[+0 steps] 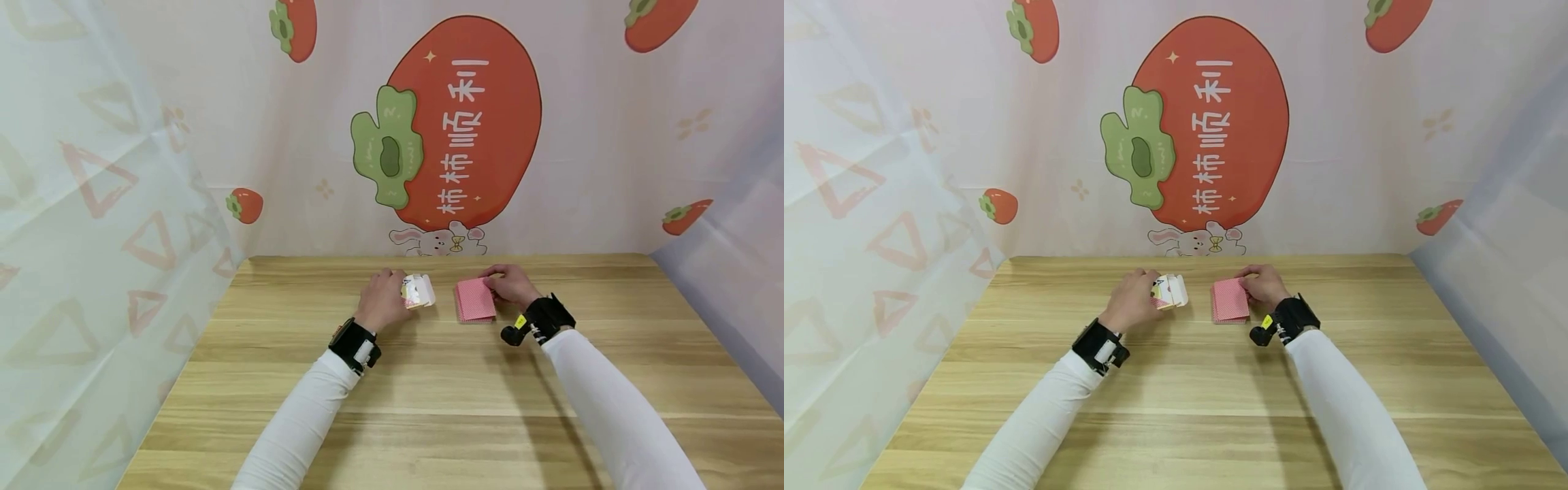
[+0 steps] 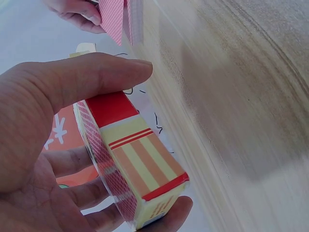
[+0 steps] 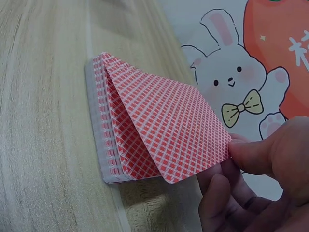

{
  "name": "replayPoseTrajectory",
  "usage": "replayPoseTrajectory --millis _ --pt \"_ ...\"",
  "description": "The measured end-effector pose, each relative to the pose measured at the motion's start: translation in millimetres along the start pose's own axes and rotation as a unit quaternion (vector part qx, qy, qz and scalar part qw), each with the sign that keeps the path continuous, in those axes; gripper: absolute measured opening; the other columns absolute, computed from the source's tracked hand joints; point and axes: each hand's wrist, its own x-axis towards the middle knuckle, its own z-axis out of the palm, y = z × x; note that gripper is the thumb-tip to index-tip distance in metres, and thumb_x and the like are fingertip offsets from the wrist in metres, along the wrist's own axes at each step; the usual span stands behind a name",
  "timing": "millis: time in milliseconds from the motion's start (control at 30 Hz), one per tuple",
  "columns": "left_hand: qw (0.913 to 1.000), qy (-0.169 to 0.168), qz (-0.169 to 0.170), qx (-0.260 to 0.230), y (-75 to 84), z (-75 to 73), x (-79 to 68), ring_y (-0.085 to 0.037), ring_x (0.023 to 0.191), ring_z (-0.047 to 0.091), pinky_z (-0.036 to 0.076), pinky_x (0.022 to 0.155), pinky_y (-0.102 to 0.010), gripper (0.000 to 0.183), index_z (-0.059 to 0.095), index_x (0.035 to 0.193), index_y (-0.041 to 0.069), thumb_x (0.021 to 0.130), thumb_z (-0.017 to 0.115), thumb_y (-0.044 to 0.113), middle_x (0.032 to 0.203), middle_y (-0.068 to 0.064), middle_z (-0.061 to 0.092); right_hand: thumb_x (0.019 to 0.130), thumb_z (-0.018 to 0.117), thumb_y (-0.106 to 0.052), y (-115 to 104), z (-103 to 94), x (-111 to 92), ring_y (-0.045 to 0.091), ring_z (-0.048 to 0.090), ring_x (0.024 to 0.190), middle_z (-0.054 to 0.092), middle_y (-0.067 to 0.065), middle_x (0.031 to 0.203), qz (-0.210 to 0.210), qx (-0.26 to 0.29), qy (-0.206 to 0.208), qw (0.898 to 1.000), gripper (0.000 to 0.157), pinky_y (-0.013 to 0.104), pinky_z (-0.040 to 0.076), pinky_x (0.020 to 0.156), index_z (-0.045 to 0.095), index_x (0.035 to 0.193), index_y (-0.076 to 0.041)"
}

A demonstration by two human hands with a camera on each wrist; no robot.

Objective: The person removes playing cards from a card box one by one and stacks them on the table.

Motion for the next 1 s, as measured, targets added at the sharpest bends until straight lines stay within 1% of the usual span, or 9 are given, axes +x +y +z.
replayPoseTrajectory --millis 167,367,467,700,1000 --pt "0.9999 -0.006 -0.006 -0.004 0.4 0.3 0.1 -0.034 0.101 0.058 0.053 0.077 -0.051 0.068 0.064 0.126 0.001 0.068 0.094 0.018 0.117 -0.020 0.061 0.102 0.057 -0.011 -3.6 3.3 -2.7 0.017 0.056 0.071 0.062 0.010 0.085 -0.012 -0.042 0.022 0.999 0.028 0.026 0.046 0.060 0.067 0.123 0.004" --pt "0.9999 -0.007 -0.007 -0.010 1.1 0.5 0.2 -0.034 0.102 0.057 0.053 0.076 -0.052 0.067 0.064 0.125 0.001 0.067 0.094 0.017 0.117 -0.019 0.061 0.100 0.061 -0.013 -5.0 5.6 -4.1 0.024 0.057 0.081 0.064 0.014 0.096 -0.023 -0.107 0.041 0.993 0.025 0.029 0.045 0.067 0.071 0.118 0.001" --pt "0.9999 -0.006 -0.007 -0.010 1.7 0.5 0.2 -0.034 0.102 0.058 0.053 0.076 -0.052 0.067 0.063 0.125 0.001 0.067 0.094 0.017 0.117 -0.019 0.061 0.100 0.062 -0.013 -4.2 6.9 -2.8 0.025 0.056 0.083 0.063 0.015 0.100 -0.024 -0.122 0.046 0.991 0.024 0.031 0.045 0.069 0.072 0.117 0.000" --pt "0.9999 -0.007 -0.009 -0.008 2.3 0.5 -0.2 -0.034 0.101 0.058 0.053 0.075 -0.052 0.067 0.063 0.125 0.001 0.068 0.093 0.017 0.116 -0.019 0.061 0.099 0.064 -0.013 -2.8 7.8 -2.9 0.025 0.057 0.082 0.066 0.016 0.100 -0.041 -0.147 0.054 0.987 0.022 0.031 0.045 0.068 0.073 0.113 0.001" --pt "0.9998 -0.009 -0.012 -0.009 1.4 2.6 0.3 -0.034 0.102 0.058 0.053 0.076 -0.052 0.065 0.063 0.124 0.002 0.068 0.093 0.017 0.116 -0.018 0.061 0.098 0.066 -0.014 -1.4 9.3 -1.1 0.025 0.059 0.081 0.069 0.016 0.100 -0.044 -0.170 0.061 0.983 0.020 0.032 0.044 0.068 0.074 0.109 -0.001"
